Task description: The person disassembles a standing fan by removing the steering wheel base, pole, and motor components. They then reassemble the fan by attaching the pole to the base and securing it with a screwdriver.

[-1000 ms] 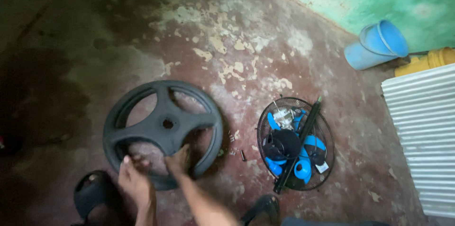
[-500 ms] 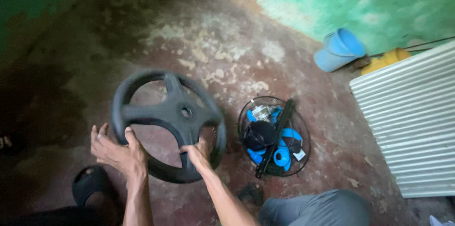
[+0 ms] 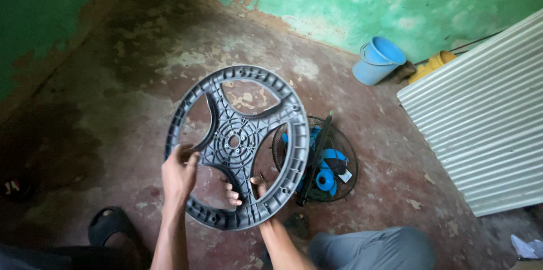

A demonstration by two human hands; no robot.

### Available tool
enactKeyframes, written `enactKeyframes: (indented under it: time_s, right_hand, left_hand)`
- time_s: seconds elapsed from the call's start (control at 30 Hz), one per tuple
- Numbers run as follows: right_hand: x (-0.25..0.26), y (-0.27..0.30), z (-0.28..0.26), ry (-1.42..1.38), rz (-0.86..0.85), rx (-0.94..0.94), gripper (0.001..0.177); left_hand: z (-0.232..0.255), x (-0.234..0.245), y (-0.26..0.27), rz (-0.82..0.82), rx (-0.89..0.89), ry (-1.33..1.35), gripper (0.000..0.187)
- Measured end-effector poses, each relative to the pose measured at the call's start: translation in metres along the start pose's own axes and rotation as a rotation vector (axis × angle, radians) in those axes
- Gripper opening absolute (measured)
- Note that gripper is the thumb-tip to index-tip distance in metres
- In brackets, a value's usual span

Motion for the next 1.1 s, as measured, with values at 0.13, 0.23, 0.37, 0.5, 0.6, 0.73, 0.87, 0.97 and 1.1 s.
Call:
enactKeyframes:
  time_s: [0.13, 0.23, 0.37, 0.5, 0.6, 0.73, 0.87, 0.97, 1.1]
  right_hand:
    - [-0.006, 0.001, 0.009, -0.087, -0.125, -0.001, 0.089]
    - [-0.003, -0.003, 0.012, -0.126, -0.225, -0.026, 0.090]
    - [-0.006, -0.002, 0.014, -0.112, -0.248, -0.039, 0.085]
    - [-0.007, 0.007, 0.028, -0.136, -0.250, -0.033, 0.085]
    - [-0.007, 0.005, 0.032, -0.157, -0.297, -0.089, 0.087]
    - [-0.018, 0.013, 0.036, -0.102, -0.254, -0.062, 0.087]
    - [-0.037, 0.012, 0.042, -0.108, -0.221, -0.081, 0.084]
    - [-0.046, 0.014, 0.047, -0.140, -0.153, -0.064, 0.079]
    - [-0.044, 0.016, 0.047, -0.152, -0.146, -0.089, 0.083]
  left_hand:
    - [0.024, -0.009, 0.007, -0.135, -0.085, -0.062, 0.039]
    - [0.041, -0.014, 0.009, -0.121, -0.213, -0.111, 0.035]
    - [0.051, -0.017, 0.014, -0.064, -0.287, -0.250, 0.029]
    - [0.058, -0.024, 0.021, 0.051, -0.458, -0.415, 0.023]
    - [0.055, -0.030, 0.022, 0.078, -0.315, -0.435, 0.017]
    - [0.049, -0.027, 0.023, 0.077, -0.260, -0.345, 0.018]
    - [0.043, -0.022, 0.015, 0.049, -0.060, -0.247, 0.018]
    - [0.041, -0.018, 0.014, 0.038, 0.114, -0.165, 0.018]
    - [0.044, -0.015, 0.018, 0.053, 0.141, -0.232, 0.017]
Point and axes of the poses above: each hand's wrist, its own y-axis away from the middle knuckle, its own x-axis out of the back of the hand, z = x × y, the point moved 3 cm from there along -y, towards the middle knuckle, and after that the axes turned 5 degrees about -z, right-handed, at the moved point
